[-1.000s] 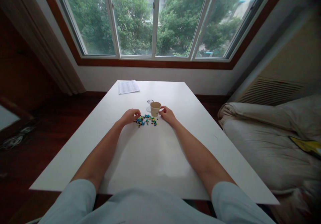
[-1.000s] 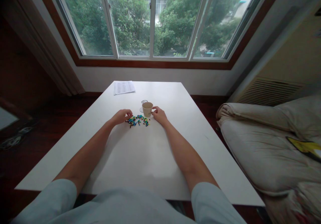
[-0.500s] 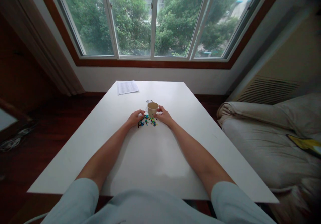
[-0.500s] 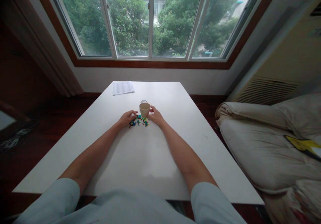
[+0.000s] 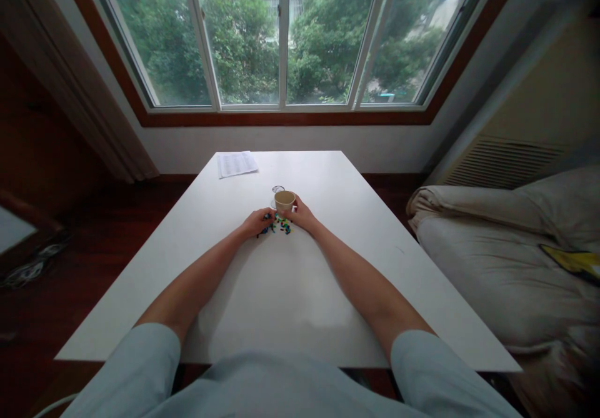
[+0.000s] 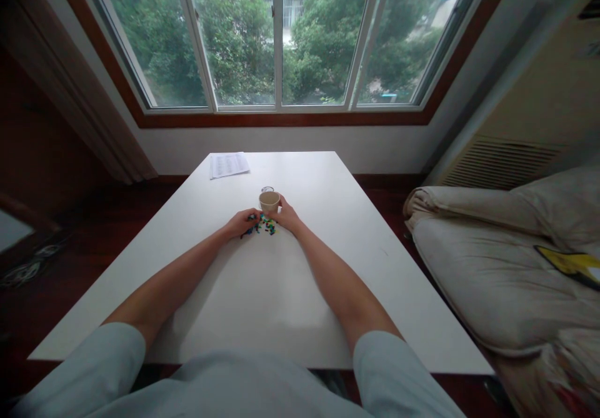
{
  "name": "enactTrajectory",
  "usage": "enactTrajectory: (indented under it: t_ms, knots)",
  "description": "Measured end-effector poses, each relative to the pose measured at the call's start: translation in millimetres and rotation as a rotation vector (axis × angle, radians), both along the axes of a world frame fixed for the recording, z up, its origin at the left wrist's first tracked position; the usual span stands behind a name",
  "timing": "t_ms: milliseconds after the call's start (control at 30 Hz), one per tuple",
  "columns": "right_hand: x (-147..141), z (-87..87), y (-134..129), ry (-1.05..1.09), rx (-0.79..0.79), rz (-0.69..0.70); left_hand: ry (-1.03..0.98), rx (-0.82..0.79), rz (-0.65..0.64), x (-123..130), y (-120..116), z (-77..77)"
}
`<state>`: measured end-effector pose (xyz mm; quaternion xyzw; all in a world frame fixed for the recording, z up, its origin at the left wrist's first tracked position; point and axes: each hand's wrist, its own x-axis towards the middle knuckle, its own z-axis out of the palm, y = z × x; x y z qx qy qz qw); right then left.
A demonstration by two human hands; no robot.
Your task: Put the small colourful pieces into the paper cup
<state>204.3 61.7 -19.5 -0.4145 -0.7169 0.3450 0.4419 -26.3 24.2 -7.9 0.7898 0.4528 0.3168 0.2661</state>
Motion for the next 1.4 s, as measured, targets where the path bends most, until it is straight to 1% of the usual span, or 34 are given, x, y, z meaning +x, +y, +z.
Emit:
enactTrajectory:
  t_ms: [67, 133, 233, 300, 367, 433, 533, 633, 700, 800, 900, 967, 1033, 1133, 1267, 1400]
  knots:
    - [-1.1, 0.5, -0.3, 0.000, 0.000, -0.004, 0.008, 0.000, -0.010, 3.2, -1.4, 2.8]
    - [-0.7, -0.5, 2.0, 0.028, -0.022, -0.054, -0.002, -0.007, -0.023, 5.2, -2.6, 3.7]
    - [2.9, -3.7, 9.2, 0.109, -0.064, -0.153, -0.034, -0.035, -0.048, 7.1, -3.9, 1.1]
    - [5.5, -5.8, 13.8, 0.153, -0.072, -0.190, -0.061, -0.052, -0.084, 9.1, -5.1, -2.3]
    - [6.1, -7.2, 16.3, 0.190, -0.079, -0.198, -0.089, -0.052, -0.136, 12.4, -7.1, -5.6]
    - [4.4, -7.6, 16.6, 0.218, -0.091, -0.173, -0.109, -0.048, -0.186, 16.7, -9.9, -8.0]
    - [-0.4, -7.1, 14.6, 0.236, -0.117, -0.118, -0.148, -0.060, -0.212, 21.7, -13.5, -9.9]
    - [-4.1, -6.4, 11.1, 0.219, -0.134, -0.077, -0.263, -0.068, -0.161, 21.5, -13.4, -10.7]
    - [-6.1, -5.9, 7.6, 0.192, -0.136, -0.045, -0.353, -0.069, -0.094, 18.5, -11.1, -10.7]
    - [-9.7, -4.1, 0.2, 0.137, -0.120, -0.002, -0.447, -0.051, 0.068, 12.5, -6.3, -9.1]
    - [-13.9, -0.7, -7.0, 0.058, -0.083, 0.006, -0.495, 0.004, 0.244, 8.0, -2.1, -4.3]
    - [-16.0, 1.8, -9.9, 0.019, -0.069, 0.005, -0.515, 0.041, 0.313, 6.9, 0.2, 0.6]
    - [-17.0, 3.6, -11.2, -0.010, -0.062, 0.000, -0.520, 0.074, 0.337, 7.3, 2.1, 6.0]
    - [-16.7, 4.3, -11.4, -0.053, -0.055, -0.024, -0.506, 0.113, 0.319, 9.6, 4.5, 14.3]
    - [-15.1, 1.8, -10.2, -0.098, -0.040, -0.060, -0.513, 0.102, 0.283, 12.7, 8.9, 25.0]
    - [-14.2, -3.0, -7.4, -0.126, -0.028, -0.051, -0.514, 0.092, 0.311, 14.5, 13.0, 35.8]
